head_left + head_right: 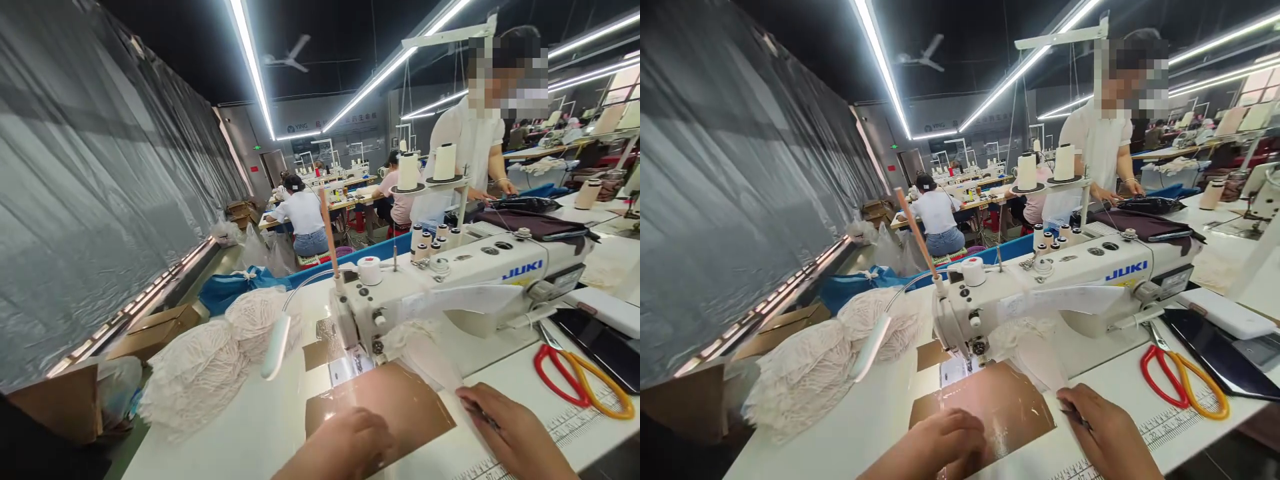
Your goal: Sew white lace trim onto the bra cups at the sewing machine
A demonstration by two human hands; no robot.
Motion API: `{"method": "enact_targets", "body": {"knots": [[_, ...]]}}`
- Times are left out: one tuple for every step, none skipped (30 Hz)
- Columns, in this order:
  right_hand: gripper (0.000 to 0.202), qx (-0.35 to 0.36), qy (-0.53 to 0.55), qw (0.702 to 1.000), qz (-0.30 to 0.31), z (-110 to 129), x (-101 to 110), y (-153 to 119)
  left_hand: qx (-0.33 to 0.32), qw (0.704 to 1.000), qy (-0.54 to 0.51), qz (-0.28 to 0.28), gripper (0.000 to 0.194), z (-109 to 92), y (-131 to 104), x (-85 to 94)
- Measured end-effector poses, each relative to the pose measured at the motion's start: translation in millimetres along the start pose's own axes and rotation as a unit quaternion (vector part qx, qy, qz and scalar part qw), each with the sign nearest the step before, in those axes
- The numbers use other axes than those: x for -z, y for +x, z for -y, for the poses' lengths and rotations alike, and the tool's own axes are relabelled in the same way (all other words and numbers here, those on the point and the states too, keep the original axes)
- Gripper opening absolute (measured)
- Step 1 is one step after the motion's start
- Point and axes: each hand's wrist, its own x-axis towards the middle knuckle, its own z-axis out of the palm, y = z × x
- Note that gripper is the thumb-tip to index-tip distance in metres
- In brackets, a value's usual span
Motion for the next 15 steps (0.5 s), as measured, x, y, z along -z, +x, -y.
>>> {"method": "enact_targets", "body": {"knots": [[0.029, -0.028, 0.007, 0.999, -0.032, -8, 4, -1, -0.025, 0.999, 0.02, -0.005, 0.037, -7, 21, -2.4], [0.033, -0.056, 0.016, 0.996, -0.061, -13, 7, -1, -0.036, 0.998, 0.045, -0.018, 0.04, -12, 40, -5.8], [0.037, -0.081, 0.026, 0.993, -0.085, -16, 9, 0, -0.039, 0.996, 0.073, -0.038, 0.045, -13, 59, -10.0], [0.041, -0.101, 0.038, 0.989, -0.102, -18, 11, 1, -0.039, 0.993, 0.103, -0.053, 0.053, -13, 77, -14.8], [0.044, -0.115, 0.05, 0.986, -0.113, -18, 12, 3, -0.037, 0.989, 0.13, -0.057, 0.062, -9, 94, -19.8], [0.047, -0.123, 0.062, 0.983, -0.119, -17, 12, 4, -0.033, 0.987, 0.149, -0.056, 0.071, -5, 111, -24.6], [0.05, -0.126, 0.074, 0.982, -0.123, -15, 13, 6, -0.034, 0.985, 0.161, -0.048, 0.077, 0, 126, -28.7], [0.052, -0.128, 0.085, 0.98, -0.126, -13, 13, 7, -0.037, 0.984, 0.17, -0.042, 0.08, 6, 141, -32.2], [0.054, -0.13, 0.095, 0.979, -0.129, -12, 13, 7, -0.044, 0.983, 0.175, -0.035, 0.079, 10, 153, -34.9], [0.056, -0.131, 0.104, 0.977, -0.131, -11, 13, 8, -0.051, 0.982, 0.18, -0.035, 0.075, 13, 164, -37.2], [0.057, -0.133, 0.112, 0.976, -0.134, -10, 13, 8, -0.055, 0.98, 0.185, -0.041, 0.069, 14, 171, -39.5], [0.057, -0.137, 0.12, 0.974, -0.137, -9, 13, 8, -0.055, 0.979, 0.189, -0.049, 0.064, 14, 176, -42.1], [0.057, -0.14, 0.13, 0.971, -0.142, -8, 13, 8, -0.051, 0.978, 0.193, -0.058, 0.059, 14, 178, -45.6], [0.057, -0.142, 0.141, 0.969, -0.148, -7, 13, 8, -0.04, 0.978, 0.197, -0.057, 0.057, 14, 177, -50.0], [0.057, -0.145, 0.15, 0.966, -0.152, -6, 13, 8, -0.022, 0.978, 0.2, -0.047, 0.054, 13, 174, -55.5]]}}
